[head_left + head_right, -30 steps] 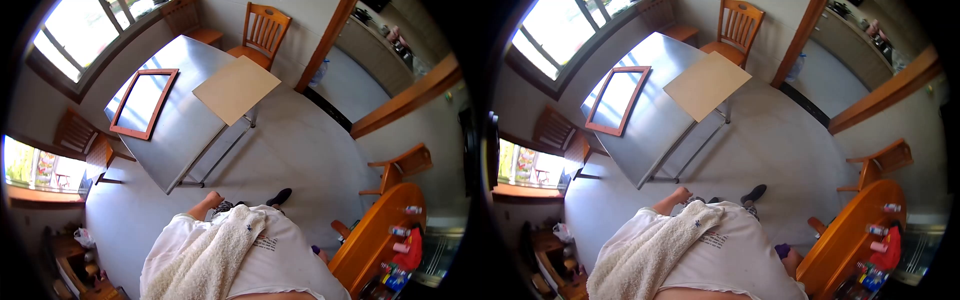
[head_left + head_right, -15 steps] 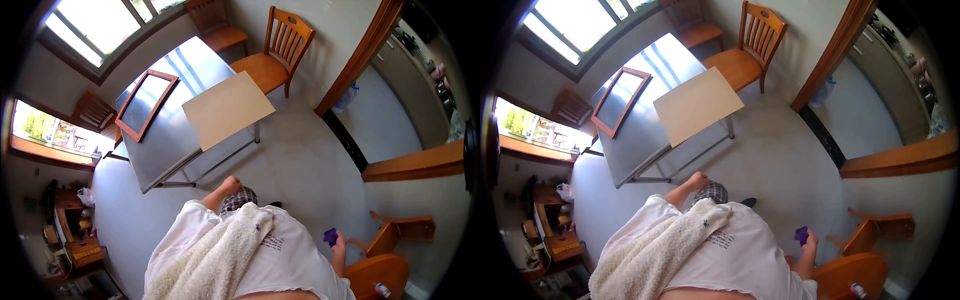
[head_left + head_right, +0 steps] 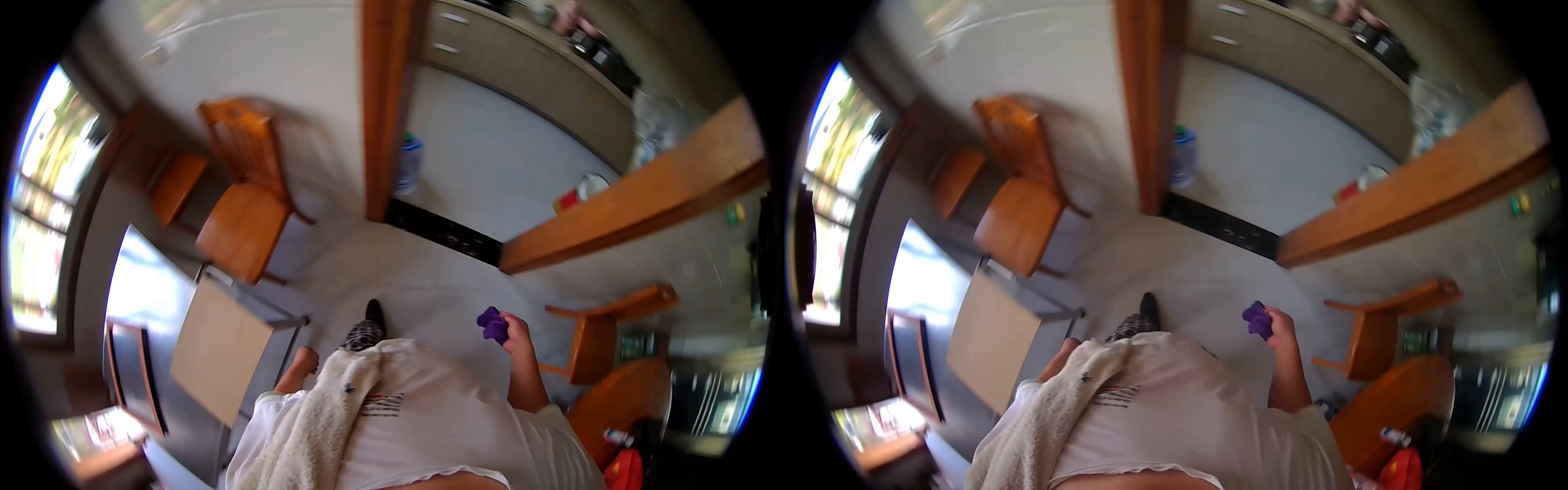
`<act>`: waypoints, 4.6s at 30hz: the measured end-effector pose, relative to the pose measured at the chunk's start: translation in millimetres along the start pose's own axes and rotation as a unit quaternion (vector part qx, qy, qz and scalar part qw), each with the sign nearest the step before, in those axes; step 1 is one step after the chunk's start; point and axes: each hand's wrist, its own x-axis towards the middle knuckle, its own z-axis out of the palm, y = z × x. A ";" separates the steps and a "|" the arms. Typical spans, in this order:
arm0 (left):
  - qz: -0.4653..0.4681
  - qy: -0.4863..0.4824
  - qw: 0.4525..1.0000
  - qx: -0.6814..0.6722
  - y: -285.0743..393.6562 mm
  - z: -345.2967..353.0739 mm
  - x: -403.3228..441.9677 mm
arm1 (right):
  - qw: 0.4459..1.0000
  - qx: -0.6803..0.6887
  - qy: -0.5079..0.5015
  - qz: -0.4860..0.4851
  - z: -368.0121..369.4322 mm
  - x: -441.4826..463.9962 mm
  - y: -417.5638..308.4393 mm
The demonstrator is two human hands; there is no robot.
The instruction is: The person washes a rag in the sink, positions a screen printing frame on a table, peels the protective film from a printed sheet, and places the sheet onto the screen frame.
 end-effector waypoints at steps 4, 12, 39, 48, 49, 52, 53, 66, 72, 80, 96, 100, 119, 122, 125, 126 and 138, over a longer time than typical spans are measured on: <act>0.074 -0.136 0.975 -0.159 157.6 -122.9 94.8 | 0.996 0.084 0.031 -0.018 18.2 28.2 -73.1; 0.161 -0.247 0.916 -0.271 537.6 -269.7 219.2 | 0.985 0.120 -0.041 -0.116 109.8 165.7 -257.4; 0.165 -0.246 0.597 -0.745 1018.8 -595.1 641.5 | 0.769 -0.393 -0.235 -0.447 534.0 635.8 -792.7; 0.120 -0.022 0.577 -0.807 977.5 -728.5 789.7 | 0.800 -0.327 -0.473 -0.170 728.4 824.7 -834.9; 0.105 0.009 0.579 -0.808 972.7 -740.7 803.8 | 0.770 -0.372 -0.494 -0.158 755.8 838.0 -832.9; 0.124 0.034 0.532 -0.837 964.9 -777.8 831.9 | 0.656 -0.477 -0.542 -0.220 835.0 863.0 -826.2; 0.114 0.058 0.534 -0.836 961.8 -792.6 838.8 | 0.629 -0.490 -0.559 -0.227 861.2 872.7 -820.7; -0.103 0.253 0.362 -0.891 729.7 -908.7 908.4 | 0.707 -0.332 -0.622 0.053 1247.5 974.9 -749.3; -0.148 0.301 0.388 -0.858 648.9 -980.0 908.6 | 0.739 -0.420 -0.462 -0.253 1475.6 1058.8 -734.0; -0.215 0.377 0.229 -0.871 617.4 -989.8 942.2 | 0.435 -0.499 -0.493 -0.564 1585.1 1096.7 -583.3; -0.211 0.408 0.090 -0.884 552.5 -998.0 965.5 | 0.028 -0.344 -0.760 -0.551 1634.6 829.7 -324.0; -0.207 0.393 0.156 -0.882 499.5 -1021.0 947.0 | 0.204 -0.451 -0.625 -0.604 1755.0 871.2 -316.5; 0.023 0.314 0.350 -0.882 368.5 -1346.4 1180.4 | 0.319 -0.484 -0.717 -0.388 1759.1 976.8 -550.5; 0.000 0.355 0.348 -0.868 381.1 -1375.4 1209.7 | 0.308 -0.640 -0.677 -0.192 1824.8 1011.6 -637.4; -0.080 0.377 0.397 -0.833 390.9 -1413.5 1221.7 | 0.360 -0.574 -0.513 -0.527 1896.2 1104.5 -671.2; -0.096 0.378 0.406 -0.826 395.9 -1424.5 1224.7 | 0.356 -0.544 -0.464 -0.603 1921.4 1117.8 -682.8; -0.044 0.424 0.373 -0.824 393.9 -1446.6 1287.1 | 0.169 -0.597 -0.424 -0.659 1950.3 1157.0 -704.4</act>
